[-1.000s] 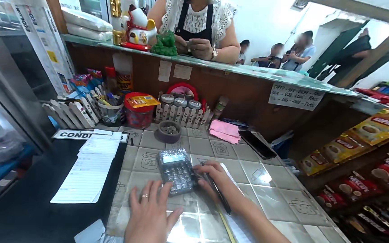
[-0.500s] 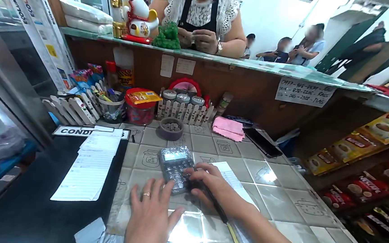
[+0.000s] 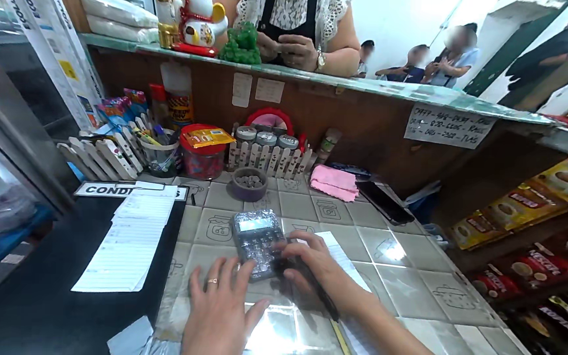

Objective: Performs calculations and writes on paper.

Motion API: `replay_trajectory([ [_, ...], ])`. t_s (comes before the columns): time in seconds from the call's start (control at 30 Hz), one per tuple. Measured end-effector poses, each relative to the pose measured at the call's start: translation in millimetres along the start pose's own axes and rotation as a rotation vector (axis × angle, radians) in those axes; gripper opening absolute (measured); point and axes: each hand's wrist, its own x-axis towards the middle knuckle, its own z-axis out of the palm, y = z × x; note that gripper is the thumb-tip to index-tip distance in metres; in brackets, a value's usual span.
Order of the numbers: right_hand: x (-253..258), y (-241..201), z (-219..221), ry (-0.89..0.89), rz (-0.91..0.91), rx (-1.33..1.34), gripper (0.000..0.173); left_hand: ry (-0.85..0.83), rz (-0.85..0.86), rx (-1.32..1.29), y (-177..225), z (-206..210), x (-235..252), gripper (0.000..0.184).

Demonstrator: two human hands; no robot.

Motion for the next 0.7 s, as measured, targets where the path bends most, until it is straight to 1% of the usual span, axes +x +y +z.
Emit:
replay_trajectory([
  [0.07,-2.1,3.8,-1.9,0.031,0.002,-0.034,0.034,-0.003,0.0,-0.001,-0.2,-0.2,-0.1,0.069],
  [0.17,-4.0,6.0,-0.8,-0.03,0.008,-0.074,0.036,-0.007,-0.005,-0.003,-0.2,-0.5,-0.2,0.07],
  [0.23,-3.6,5.7,-2.4,-0.029,0.034,-0.058,0.036,0.004,-0.002,-0.008,-0.6,0.2,0.0,0.069],
  [0.33,-3.7,11.1,-4.3,0.096,0.09,-0.055,0.035,0.003,-0.002,-0.007,-1.0,0.6,0.0,0.069],
  [0.4,-4.6,16.3,-4.3,0.142,0.132,-0.078,0.036,0.001,-0.003,-0.007,-1.0,0.9,-0.3,0.069],
  [0.5,-5.8,15.2,-1.6,0.1,0.167,-0.07,0.038,-0.004,0.001,-0.006,-1.1,0.6,0.0,0.068],
  [0.7,-0.1,12.6,2.8,0.021,0.169,-0.05,0.039,-0.007,0.009,-0.006,-1.2,0.1,0.4,0.066],
])
